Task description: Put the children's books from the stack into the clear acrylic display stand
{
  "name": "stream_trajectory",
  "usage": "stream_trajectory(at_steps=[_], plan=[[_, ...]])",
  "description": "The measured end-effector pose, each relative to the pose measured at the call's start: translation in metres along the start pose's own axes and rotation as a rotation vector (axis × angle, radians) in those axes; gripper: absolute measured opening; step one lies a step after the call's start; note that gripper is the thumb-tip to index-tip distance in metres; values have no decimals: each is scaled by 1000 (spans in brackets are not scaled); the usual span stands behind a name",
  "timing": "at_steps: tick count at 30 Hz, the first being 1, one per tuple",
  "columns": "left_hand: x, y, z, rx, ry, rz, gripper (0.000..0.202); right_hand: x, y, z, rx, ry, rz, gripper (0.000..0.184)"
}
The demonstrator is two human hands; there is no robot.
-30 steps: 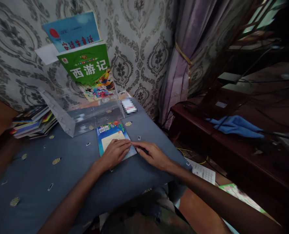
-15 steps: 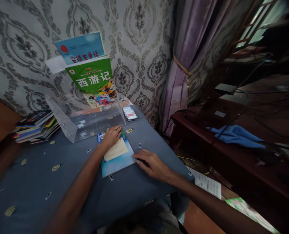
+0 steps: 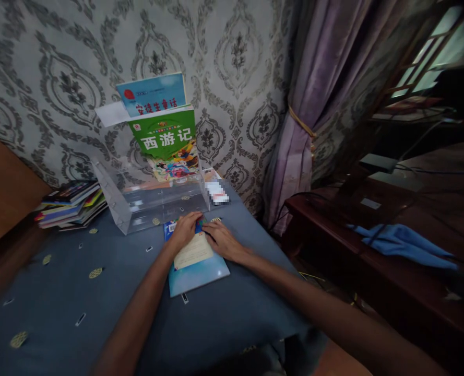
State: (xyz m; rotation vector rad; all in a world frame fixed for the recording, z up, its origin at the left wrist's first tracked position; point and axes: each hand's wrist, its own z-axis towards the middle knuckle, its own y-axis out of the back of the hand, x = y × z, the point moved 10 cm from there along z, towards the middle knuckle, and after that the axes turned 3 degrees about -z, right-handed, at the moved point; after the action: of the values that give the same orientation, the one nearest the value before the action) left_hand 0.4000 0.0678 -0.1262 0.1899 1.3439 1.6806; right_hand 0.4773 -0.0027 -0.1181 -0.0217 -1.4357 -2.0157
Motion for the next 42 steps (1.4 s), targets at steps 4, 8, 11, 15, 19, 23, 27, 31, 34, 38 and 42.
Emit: stream_trajectory(at_steps=[4,8,11,15,19,23,27,31,34,38,42], plan=[[3,8,1,-104,-40,-96,40,-16,-14,34,29,-45,-96,37],[4,11,0,-160,-26,-85,39,-31,-20,47,43,-144,-144,38],[6,11,-7,-118,24,33,34,-34,-24,48,40,-159,-150,39],[25,27,-30,-76,121,233,35,-34,-26,47,31,-143,-146,38],[48,54,-57,-135,200,271,34,-33,-25,47,33,-142,-167,36],[57,63,-68,-192,226,253,34,-30,-19,44,39,-162,-250,35],[54,62,-66,-214,210,253,34,3,-27,52,48,-12,-309,34],[54,64,-65,-201,212,285,34,50,-64,69,129,172,-233,35],[54,66,-66,-192,219,305,33,63,-79,78,117,192,-184,37],[53,65,-66,-187,226,301,34,43,-69,74,61,122,-133,37],[55,64,-67,-188,256,289,34,7,-47,59,58,60,-118,37]])
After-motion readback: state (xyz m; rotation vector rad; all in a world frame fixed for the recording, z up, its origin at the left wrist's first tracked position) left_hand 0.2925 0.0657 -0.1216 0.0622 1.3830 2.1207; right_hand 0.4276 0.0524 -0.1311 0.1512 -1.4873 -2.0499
